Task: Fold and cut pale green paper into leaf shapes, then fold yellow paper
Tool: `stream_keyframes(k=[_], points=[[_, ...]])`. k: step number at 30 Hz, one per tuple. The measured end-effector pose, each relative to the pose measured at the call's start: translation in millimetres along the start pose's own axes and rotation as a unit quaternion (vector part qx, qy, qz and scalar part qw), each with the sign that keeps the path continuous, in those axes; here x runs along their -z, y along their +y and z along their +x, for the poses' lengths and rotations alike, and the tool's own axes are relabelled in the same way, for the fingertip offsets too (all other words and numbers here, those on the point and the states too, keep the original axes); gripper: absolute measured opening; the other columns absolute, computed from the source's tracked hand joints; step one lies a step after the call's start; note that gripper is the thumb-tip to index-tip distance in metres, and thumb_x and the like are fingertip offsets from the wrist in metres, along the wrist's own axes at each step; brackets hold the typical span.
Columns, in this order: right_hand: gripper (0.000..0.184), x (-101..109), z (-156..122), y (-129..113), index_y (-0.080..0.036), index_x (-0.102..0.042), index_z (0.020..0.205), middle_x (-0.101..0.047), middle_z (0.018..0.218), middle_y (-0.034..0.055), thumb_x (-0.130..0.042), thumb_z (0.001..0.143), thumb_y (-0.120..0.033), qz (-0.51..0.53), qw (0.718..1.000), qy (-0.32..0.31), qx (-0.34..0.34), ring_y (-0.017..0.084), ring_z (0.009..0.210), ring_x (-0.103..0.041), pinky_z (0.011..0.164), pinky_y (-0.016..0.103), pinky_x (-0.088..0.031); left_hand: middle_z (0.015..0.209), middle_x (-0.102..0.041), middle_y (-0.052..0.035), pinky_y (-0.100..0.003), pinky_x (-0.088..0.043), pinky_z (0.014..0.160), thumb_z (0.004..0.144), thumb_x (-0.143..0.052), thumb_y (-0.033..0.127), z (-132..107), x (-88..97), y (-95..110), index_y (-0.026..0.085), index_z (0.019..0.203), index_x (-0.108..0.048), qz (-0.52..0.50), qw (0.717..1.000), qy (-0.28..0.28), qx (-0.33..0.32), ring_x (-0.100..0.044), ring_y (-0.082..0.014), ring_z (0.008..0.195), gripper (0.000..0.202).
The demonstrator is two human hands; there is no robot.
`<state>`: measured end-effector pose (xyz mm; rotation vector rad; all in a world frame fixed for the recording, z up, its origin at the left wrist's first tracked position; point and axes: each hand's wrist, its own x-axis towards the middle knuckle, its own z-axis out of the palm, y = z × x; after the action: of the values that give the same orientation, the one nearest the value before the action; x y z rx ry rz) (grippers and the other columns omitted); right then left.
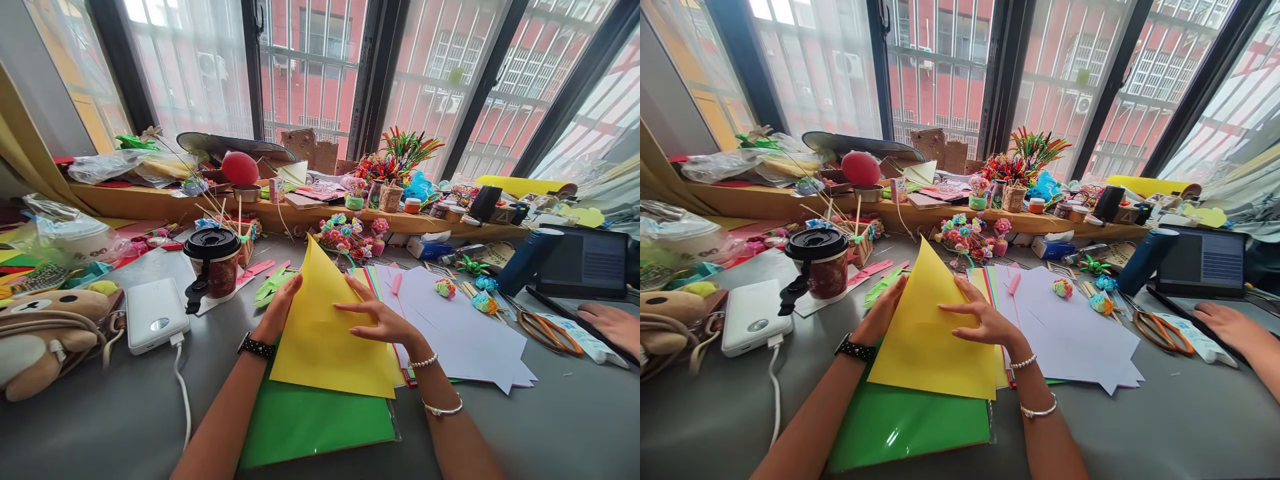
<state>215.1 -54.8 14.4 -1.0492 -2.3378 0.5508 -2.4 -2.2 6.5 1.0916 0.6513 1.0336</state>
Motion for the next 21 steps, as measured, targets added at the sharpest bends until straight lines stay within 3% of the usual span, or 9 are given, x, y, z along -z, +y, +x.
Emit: stream_keyframes(k=[6,10,14,17,21], points=[[0.056,-9.3,3.9,-0.9,-0.032,-0.037,0.126,0.008,0.143,-0.0052,-0.055,0.074,-0.042,-0.044,0.999,0.005,-0.012,0.026,0.13,0.004,0.105,0.044,-0.007,0.089,-0.067,-0.0074,-0.03,-0.048,0.06,0.056,-0.069,0.039,0.9,-0.3,0.6,0.018,0.1,-0.057,0.046,0.999,0.015,0.02,-0.063,-0.0227,0.071,0.05],[0.053,-11.2,4.7,-4.2,-0.032,-0.042,0.123,0.005,0.143,-0.0039,-0.056,0.073,-0.043,-0.02,1.0,0.003,-0.005,0.025,0.13,0.002,0.105,0.042,-0.007,0.08,-0.067,-0.0065,-0.029,-0.048,0.058,0.053,-0.072,0.033,3.6,2.9,-3.4,0.015,0.093,-0.057,0.036,0.999,0.032,0.023,-0.063,-0.0204,0.063,0.046],[0.058,-4.9,9.9,-2.7,-0.031,-0.037,0.126,-0.018,0.141,0.0033,-0.054,0.073,-0.045,0.114,0.988,0.088,-0.056,0.023,0.128,-0.017,0.102,0.043,-0.02,0.082,-0.067,-0.0068,-0.029,-0.048,0.058,0.056,-0.07,0.033,3.9,2.0,0.6,0.016,0.094,-0.056,0.04,0.999,0.027,0.015,-0.063,-0.0207,0.065,0.045],[0.06,7.9,20.7,-2.6,-0.024,-0.037,0.126,-0.038,0.131,0.0102,-0.052,0.073,-0.048,0.242,0.946,0.176,-0.125,0.025,0.116,-0.041,0.091,0.042,-0.038,0.087,-0.066,-0.0068,-0.029,-0.048,0.059,0.057,-0.069,0.033,0.1,-5.7,13.6,0.016,0.096,-0.056,0.067,0.998,0.017,-0.001,-0.062,-0.0224,0.072,0.044],[0.054,33.0,38.8,-19.0,-0.019,-0.045,0.118,-0.05,0.121,0.0115,-0.055,0.072,-0.045,0.317,0.924,0.179,-0.117,0.022,0.102,-0.054,0.083,0.036,-0.045,0.096,-0.064,-0.0054,-0.028,-0.048,0.064,0.06,-0.067,0.032,-10.1,-24.1,39.0,0.018,0.098,-0.056,0.11,0.993,-0.028,-0.041,-0.059,-0.0243,0.085,0.043]])
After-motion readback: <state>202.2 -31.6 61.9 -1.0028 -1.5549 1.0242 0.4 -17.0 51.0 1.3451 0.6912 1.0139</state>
